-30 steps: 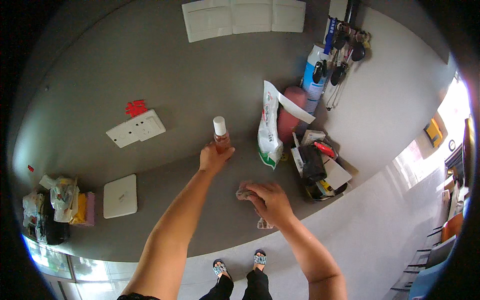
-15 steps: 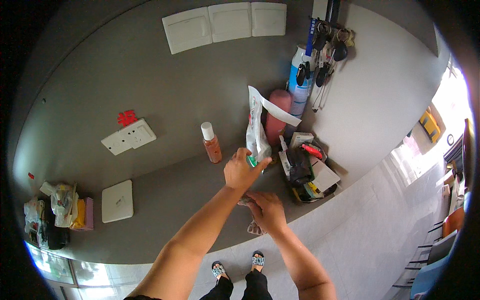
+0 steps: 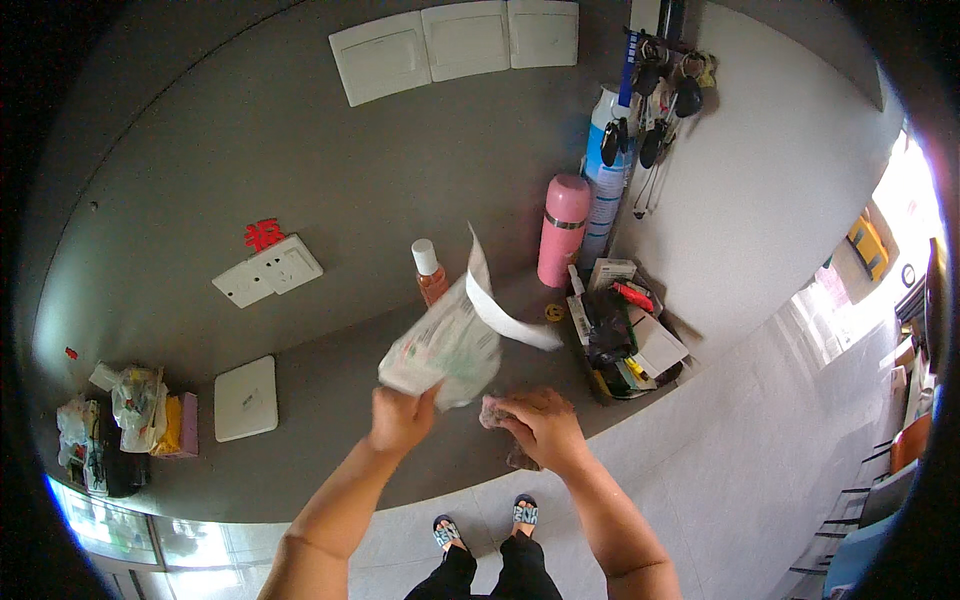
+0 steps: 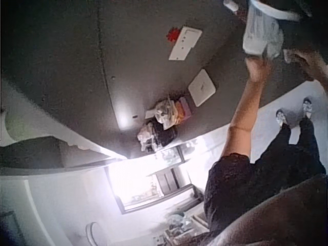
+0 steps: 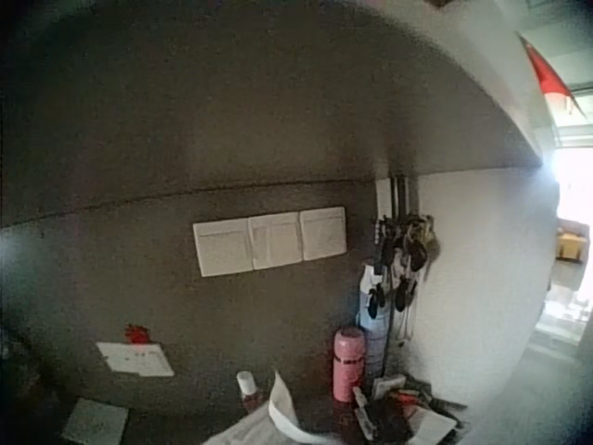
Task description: The person wipes a countertop and an open shelf with a cloth, moving various items aside to clean underneath. They handle a bottle, a pink thermos, and multiple cosmetic containers, wiping each before placing them back on the shelf.
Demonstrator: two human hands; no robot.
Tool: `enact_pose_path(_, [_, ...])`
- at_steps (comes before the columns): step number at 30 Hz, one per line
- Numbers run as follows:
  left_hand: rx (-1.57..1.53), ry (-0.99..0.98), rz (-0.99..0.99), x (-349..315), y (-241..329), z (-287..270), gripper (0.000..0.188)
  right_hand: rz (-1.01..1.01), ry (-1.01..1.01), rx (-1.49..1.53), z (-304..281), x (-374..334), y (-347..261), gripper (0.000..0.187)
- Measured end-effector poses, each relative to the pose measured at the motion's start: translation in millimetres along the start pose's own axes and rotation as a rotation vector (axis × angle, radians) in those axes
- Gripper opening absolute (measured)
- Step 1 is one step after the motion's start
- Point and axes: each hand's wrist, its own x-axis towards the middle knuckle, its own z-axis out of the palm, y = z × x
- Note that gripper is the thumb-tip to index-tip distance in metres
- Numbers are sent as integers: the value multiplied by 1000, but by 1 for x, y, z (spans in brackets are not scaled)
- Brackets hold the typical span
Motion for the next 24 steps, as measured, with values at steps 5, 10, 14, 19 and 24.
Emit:
enact_pose_path(5, [-3, -48, -47, -52, -11, -69, 28, 156, 94, 188, 3, 26, 11, 22])
enact_pose_path(10, [202, -15, 22, -87, -23, -100, 29, 141, 510, -89, 25, 130, 41, 23])
enact_pose_path(14, [148, 26, -48, -92, -20, -99, 28, 529, 373, -473, 73, 183, 104, 31])
enact_pose_path(19, [311, -3, -52, -95, -23, -102, 22, 548, 262, -647, 96, 177, 113, 17])
enact_pose_path(24, [258, 92, -97, -91, -29, -95, 13, 157, 98, -569, 99, 115, 77, 22])
